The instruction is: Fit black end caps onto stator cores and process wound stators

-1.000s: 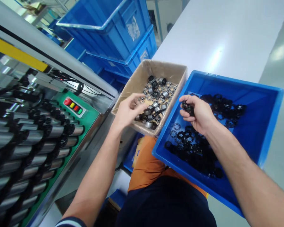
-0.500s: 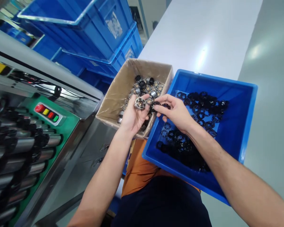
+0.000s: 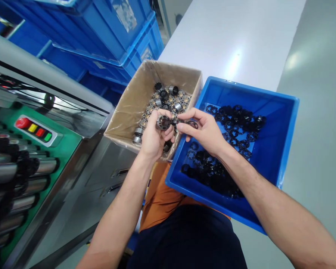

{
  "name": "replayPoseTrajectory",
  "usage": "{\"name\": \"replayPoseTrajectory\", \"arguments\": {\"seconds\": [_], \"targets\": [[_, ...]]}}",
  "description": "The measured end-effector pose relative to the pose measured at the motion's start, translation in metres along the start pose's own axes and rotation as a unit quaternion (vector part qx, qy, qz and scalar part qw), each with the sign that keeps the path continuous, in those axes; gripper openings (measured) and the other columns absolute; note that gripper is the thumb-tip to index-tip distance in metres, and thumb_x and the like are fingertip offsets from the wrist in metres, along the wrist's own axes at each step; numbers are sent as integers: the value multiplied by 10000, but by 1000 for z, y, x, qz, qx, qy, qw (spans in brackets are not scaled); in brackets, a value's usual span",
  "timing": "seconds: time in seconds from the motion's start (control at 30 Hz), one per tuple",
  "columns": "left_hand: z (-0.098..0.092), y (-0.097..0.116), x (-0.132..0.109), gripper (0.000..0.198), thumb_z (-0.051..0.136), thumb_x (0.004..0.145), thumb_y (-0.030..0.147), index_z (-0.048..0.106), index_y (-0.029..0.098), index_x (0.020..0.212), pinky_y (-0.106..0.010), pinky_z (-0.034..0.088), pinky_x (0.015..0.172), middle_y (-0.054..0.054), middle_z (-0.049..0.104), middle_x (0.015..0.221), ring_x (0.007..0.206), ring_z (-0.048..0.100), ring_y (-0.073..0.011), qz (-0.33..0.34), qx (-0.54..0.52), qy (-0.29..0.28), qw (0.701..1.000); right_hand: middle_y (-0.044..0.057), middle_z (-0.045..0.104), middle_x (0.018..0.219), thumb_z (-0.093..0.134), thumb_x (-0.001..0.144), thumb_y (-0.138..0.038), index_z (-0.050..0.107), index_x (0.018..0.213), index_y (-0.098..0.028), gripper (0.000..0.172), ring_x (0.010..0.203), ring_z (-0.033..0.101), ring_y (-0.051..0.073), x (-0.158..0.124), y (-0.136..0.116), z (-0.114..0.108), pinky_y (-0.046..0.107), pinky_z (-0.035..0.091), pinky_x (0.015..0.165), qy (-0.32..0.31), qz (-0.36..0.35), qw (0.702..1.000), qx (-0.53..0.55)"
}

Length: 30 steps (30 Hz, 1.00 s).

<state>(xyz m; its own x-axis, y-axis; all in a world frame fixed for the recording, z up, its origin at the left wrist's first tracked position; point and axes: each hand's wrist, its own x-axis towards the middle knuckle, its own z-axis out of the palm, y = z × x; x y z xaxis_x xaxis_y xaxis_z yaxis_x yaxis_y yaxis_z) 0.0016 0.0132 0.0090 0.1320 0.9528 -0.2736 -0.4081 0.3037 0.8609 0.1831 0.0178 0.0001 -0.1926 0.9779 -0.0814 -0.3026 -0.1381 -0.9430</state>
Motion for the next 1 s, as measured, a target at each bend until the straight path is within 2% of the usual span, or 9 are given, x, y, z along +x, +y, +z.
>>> {"name": "replayPoseTrajectory", "arguments": {"seconds": [0.1, 0.17, 0.23, 0.37, 0.47, 0.53, 0.73, 0.9, 1.0], "targets": [[0, -4, 3, 633, 627, 1151, 822, 643, 236, 911, -206, 396, 494, 56, 408, 620, 507, 355, -97, -15, 4, 7, 1000, 31, 834, 1002, 1243, 590, -504, 749, 741, -220, 589, 675, 678, 123, -1, -1, 1, 265, 624, 524, 7, -34, 999, -31], [-1, -7, 5, 657, 647, 1139, 828, 637, 225, 879, -205, 333, 478, 32, 451, 657, 530, 404, -99, -32, -5, 10, 999, 49, 843, 1036, 1227, 600, -569, 706, 702, -216, 637, 668, 680, 130, -2, -2, 2, 279, 612, 503, 6, -37, 998, -48], [-1, -8, 6, 598, 676, 1159, 739, 646, 219, 865, -205, 315, 484, 20, 468, 685, 544, 422, -99, -40, -15, 4, 999, 48, 841, 981, 1204, 643, -616, 745, 760, -223, 616, 659, 702, 147, -3, -2, 4, 293, 616, 510, 2, -35, 997, -65], [-1, -9, 4, 445, 674, 1200, 536, 683, 216, 891, -214, 417, 557, 6, 538, 768, 612, 469, -107, -15, -7, 5, 1000, 39, 871, 956, 1164, 748, -595, 857, 1049, -247, 553, 766, 817, 210, -5, -1, 4, 280, 617, 535, -11, -22, 997, -74], [-2, -10, 1, 388, 668, 1215, 523, 728, 223, 977, -219, 467, 630, -3, 599, 870, 679, 504, -114, 11, 8, -17, 1000, 43, 905, 1085, 1170, 757, -525, 885, 1206, -262, 594, 792, 836, 197, -5, 1, 2, 229, 552, 479, -22, -18, 998, -64], [-4, -11, 0, 361, 670, 1215, 522, 742, 227, 1020, -221, 464, 649, -4, 599, 897, 695, 499, -117, 25, 9, -37, 999, 42, 907, 1086, 1172, 760, -490, 903, 1262, -259, 614, 767, 829, 183, -5, 2, 0, 213, 516, 453, -30, -25, 998, -57], [-7, -14, -1, 378, 662, 1199, 588, 750, 251, 1055, -248, 456, 655, -22, 617, 925, 718, 495, -145, 40, 30, -42, 998, 58, 911, 1064, 1167, 759, -489, 936, 1310, -252, 642, 773, 842, 203, -6, 1, 0, 221, 494, 444, -33, -14, 997, -62], [-9, -15, -1, 414, 644, 1195, 647, 737, 259, 1085, -252, 484, 676, -25, 609, 941, 739, 483, -153, 65, 65, -66, 994, 61, 915, 1056, 1158, 757, -466, 963, 1265, -248, 586, 688, 795, 171, -7, 0, 3, 231, 477, 436, -10, -9, 998, -60], [-12, -17, 1, 407, 626, 1200, 664, 729, 271, 1164, -256, 504, 691, -24, 620, 977, 768, 507, -155, 81, 81, -73, 991, 56, 922, 1048, 1155, 763, -456, 976, 1244, -257, 551, 716, 811, 178, -6, 1, 2, 251, 560, 499, -4, -20, 997, -74]]}}
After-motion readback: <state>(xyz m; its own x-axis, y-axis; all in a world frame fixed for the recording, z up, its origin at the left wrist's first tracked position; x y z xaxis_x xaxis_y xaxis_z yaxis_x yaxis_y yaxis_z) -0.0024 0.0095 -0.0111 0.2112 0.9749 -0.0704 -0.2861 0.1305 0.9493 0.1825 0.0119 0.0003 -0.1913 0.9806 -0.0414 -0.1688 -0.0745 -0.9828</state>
